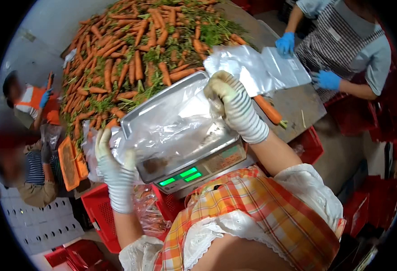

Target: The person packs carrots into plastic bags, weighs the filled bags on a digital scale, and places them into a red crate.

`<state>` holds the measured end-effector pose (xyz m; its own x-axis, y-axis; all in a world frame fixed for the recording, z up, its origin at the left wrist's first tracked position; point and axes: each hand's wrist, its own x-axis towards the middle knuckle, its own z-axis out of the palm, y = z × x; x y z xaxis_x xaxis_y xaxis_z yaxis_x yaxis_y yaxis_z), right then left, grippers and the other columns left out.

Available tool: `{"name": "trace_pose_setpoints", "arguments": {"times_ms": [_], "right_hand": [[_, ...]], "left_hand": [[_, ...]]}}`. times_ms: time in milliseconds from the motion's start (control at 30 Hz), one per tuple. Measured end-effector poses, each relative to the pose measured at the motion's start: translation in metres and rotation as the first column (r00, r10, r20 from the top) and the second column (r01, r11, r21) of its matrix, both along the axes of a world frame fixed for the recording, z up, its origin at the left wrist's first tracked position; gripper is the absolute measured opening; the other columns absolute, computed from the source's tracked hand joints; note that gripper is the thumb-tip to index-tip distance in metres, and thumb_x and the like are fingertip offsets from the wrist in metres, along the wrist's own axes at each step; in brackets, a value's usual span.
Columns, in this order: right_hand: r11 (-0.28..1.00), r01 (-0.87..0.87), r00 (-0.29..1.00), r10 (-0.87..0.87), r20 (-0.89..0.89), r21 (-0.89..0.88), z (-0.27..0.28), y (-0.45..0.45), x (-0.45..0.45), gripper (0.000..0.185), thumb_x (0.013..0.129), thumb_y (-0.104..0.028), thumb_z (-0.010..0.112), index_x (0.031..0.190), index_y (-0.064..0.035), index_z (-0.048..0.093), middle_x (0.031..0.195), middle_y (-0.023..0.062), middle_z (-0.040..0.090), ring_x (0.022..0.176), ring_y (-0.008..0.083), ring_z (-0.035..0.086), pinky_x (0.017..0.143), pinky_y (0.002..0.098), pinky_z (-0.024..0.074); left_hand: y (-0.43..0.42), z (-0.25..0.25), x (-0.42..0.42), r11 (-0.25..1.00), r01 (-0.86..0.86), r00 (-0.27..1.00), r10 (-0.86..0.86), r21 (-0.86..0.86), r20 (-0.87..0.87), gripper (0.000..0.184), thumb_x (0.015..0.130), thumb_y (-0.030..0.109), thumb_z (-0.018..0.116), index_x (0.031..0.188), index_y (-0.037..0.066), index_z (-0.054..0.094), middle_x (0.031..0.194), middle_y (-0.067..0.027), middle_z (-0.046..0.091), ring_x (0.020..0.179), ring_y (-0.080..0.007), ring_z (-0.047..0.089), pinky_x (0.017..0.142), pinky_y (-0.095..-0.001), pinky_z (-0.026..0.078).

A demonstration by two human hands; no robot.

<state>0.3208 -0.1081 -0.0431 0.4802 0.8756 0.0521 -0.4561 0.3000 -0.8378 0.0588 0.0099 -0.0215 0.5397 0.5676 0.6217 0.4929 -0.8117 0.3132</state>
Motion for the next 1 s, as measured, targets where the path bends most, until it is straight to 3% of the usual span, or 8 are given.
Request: {"name": "trace_pose_setpoints", "arguments": {"times_ms": [233, 300, 400, 500, 667, 767, 900, 1000], "right_hand": [[0.971, -0.189, 0.263, -0.091, 0.961, 0.143, 0.033, 0.007, -0.019, 0.02, 0.087, -0.019, 0.053, 0.092, 0.0003, 0.055, 0.075, 0.0104, 0.057, 0.074, 0.0205, 0.057, 0.07, 0.0301, 0.0466], [0.971, -0.079, 0.746, -0.093, 0.659, 0.226, 0.048, 0.01, -0.023, 0.016, 0.083, -0.016, 0.056, 0.091, -0.0022, 0.054, 0.08, 0.0071, 0.058, 0.077, 0.0165, 0.056, 0.068, 0.0284, 0.0472], [0.953, -0.255, -0.089, -0.19, 0.978, 0.162, 0.004, 0.032, -0.026, 0.025, 0.083, -0.023, 0.055, 0.099, -0.0039, 0.055, 0.089, 0.01, 0.06, 0.084, 0.0164, 0.058, 0.07, 0.0322, 0.049], [0.593, -0.258, -0.262, 0.717, 0.646, -0.763, 0.015, 0.064, -0.015, 0.045, 0.082, -0.034, 0.053, 0.113, -0.0003, 0.053, 0.086, 0.0164, 0.062, 0.076, 0.0243, 0.061, 0.072, 0.0393, 0.05], [0.387, -0.111, -0.645, 0.673, 0.363, -0.915, 0.008, 0.084, -0.024, 0.03, 0.079, -0.032, 0.057, 0.097, -0.0072, 0.058, 0.088, 0.0151, 0.062, 0.08, 0.0261, 0.062, 0.073, 0.0377, 0.0498], [0.13, -0.735, -0.377, 0.738, 0.56, -0.665, 0.005, 0.118, -0.007, 0.027, 0.081, -0.025, 0.058, 0.1, -0.0054, 0.06, 0.091, 0.009, 0.064, 0.085, 0.0195, 0.06, 0.077, 0.0328, 0.0478], [0.7, -0.604, 0.477, 0.7, 0.531, -0.381, -0.007, 0.242, 0.013, 0.031, 0.078, -0.014, 0.059, 0.109, -0.0064, 0.059, 0.095, 0.007, 0.063, 0.086, 0.0204, 0.06, 0.077, 0.0338, 0.0477], [0.937, -0.036, -0.57, 0.267, 0.777, -0.349, -0.067, 0.346, 0.019, 0.036, 0.079, -0.015, 0.059, 0.114, -0.0072, 0.057, 0.114, 0.014, 0.056, 0.106, 0.0302, 0.052, 0.088, 0.0372, 0.0422]], "left_hand": [[0.038, -0.029, -0.002, 0.665, 0.151, 0.988, -0.113, -0.732, 0.101, 0.054, 0.07, 0.0, 0.056, 0.123, 0.0, 0.046, 0.126, -0.0175, 0.047, 0.117, -0.0299, 0.045, 0.102, -0.0391, 0.034], [0.035, -0.039, -0.003, 0.627, 0.213, 0.97, -0.046, -0.749, 0.237, 0.054, 0.069, -0.003, 0.052, 0.122, -0.001, 0.047, 0.124, -0.0165, 0.049, 0.117, -0.0282, 0.046, 0.102, -0.0377, 0.035], [-0.004, -0.014, 0.026, 0.38, 0.269, 0.944, 0.077, -0.885, 0.321, 0.052, 0.071, -0.003, 0.05, 0.123, 0.0, 0.047, 0.119, -0.0148, 0.054, 0.116, -0.024, 0.048, 0.099, -0.0318, 0.037], [0.02, -0.011, -0.017, 0.537, -0.06, 0.996, 0.085, -0.841, -0.017, 0.043, 0.076, 0.004, 0.057, 0.118, -0.001, 0.052, 0.114, -0.0114, 0.057, 0.098, -0.0178, 0.057, 0.087, -0.0289, 0.045], [0.022, 0.006, -0.044, 0.777, 0.007, 0.917, 0.246, -0.63, 0.314, 0.031, 0.08, 0.007, 0.055, 0.11, 0.001, 0.057, 0.092, -0.0074, 0.063, 0.08, -0.0176, 0.06, 0.073, -0.0303, 0.05], [0.039, 0.004, -0.072, -0.049, 0.981, 0.182, 0.58, -0.189, 0.794, 0.038, 0.083, 0.002, 0.044, 0.121, 0.003, 0.048, 0.094, -0.0091, 0.061, 0.045, -0.0069, 0.041, 0.042, -0.0225, 0.038], [0.041, -0.001, -0.067, 0.005, 0.872, 0.389, 0.6, -0.489, 0.699, 0.044, 0.081, -0.003, 0.041, 0.124, 0.003, 0.046, 0.106, -0.0219, 0.057, 0.035, -0.0033, 0.024, 0.031, -0.0161, 0.016], [0.044, -0.004, -0.049, -0.033, 0.788, 0.537, 0.524, -0.614, 0.661, 0.041, 0.078, -0.005, 0.044, 0.117, 0.001, 0.052, 0.104, -0.0282, 0.057, 0.036, -0.0029, 0.027, 0.031, -0.0173, 0.018]]}}
